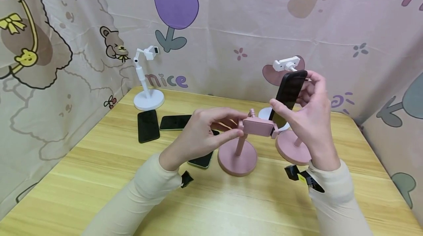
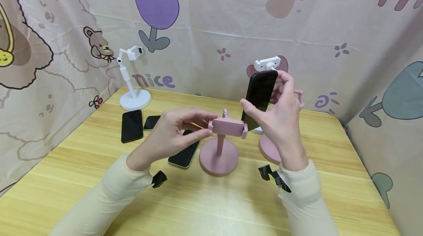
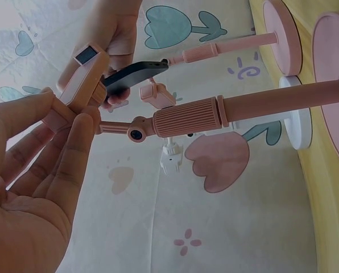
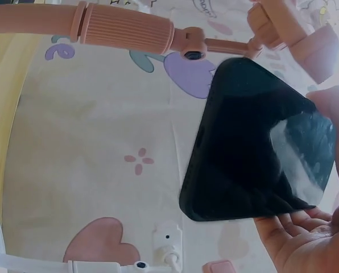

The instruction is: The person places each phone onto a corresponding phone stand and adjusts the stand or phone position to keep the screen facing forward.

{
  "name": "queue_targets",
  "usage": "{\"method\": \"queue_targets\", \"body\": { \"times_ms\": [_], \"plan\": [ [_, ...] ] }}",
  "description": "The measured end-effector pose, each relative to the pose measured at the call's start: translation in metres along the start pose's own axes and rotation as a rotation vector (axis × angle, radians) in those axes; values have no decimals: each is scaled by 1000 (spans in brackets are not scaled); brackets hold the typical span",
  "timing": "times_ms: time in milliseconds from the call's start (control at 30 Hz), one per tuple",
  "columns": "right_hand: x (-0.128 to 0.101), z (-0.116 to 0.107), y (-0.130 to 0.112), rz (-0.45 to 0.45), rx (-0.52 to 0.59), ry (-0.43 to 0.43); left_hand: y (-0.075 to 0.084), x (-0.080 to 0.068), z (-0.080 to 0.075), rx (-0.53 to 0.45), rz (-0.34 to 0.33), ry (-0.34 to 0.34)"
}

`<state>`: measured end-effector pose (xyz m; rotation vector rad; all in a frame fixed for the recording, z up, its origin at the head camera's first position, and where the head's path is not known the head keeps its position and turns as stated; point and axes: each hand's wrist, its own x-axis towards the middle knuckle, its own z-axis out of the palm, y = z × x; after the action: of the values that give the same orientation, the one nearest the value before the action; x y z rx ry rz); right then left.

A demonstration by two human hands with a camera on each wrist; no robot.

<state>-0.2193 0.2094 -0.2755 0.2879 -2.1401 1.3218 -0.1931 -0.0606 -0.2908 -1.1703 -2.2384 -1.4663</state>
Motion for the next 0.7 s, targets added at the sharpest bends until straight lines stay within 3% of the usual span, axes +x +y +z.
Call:
{"method": "queue_targets", "body": {
  "times_ms": [233,500,700],
  "plan": [
    [-3,2,-4,-13,6,36,0,-1,0,2,-15,-3],
    [-6,2,-10,-36,99,99,0,-2,0,-5,-20,-8],
    [-8,1,-16,-39,122,94,0,-2,0,-1,-18,-5]
  ]
}}
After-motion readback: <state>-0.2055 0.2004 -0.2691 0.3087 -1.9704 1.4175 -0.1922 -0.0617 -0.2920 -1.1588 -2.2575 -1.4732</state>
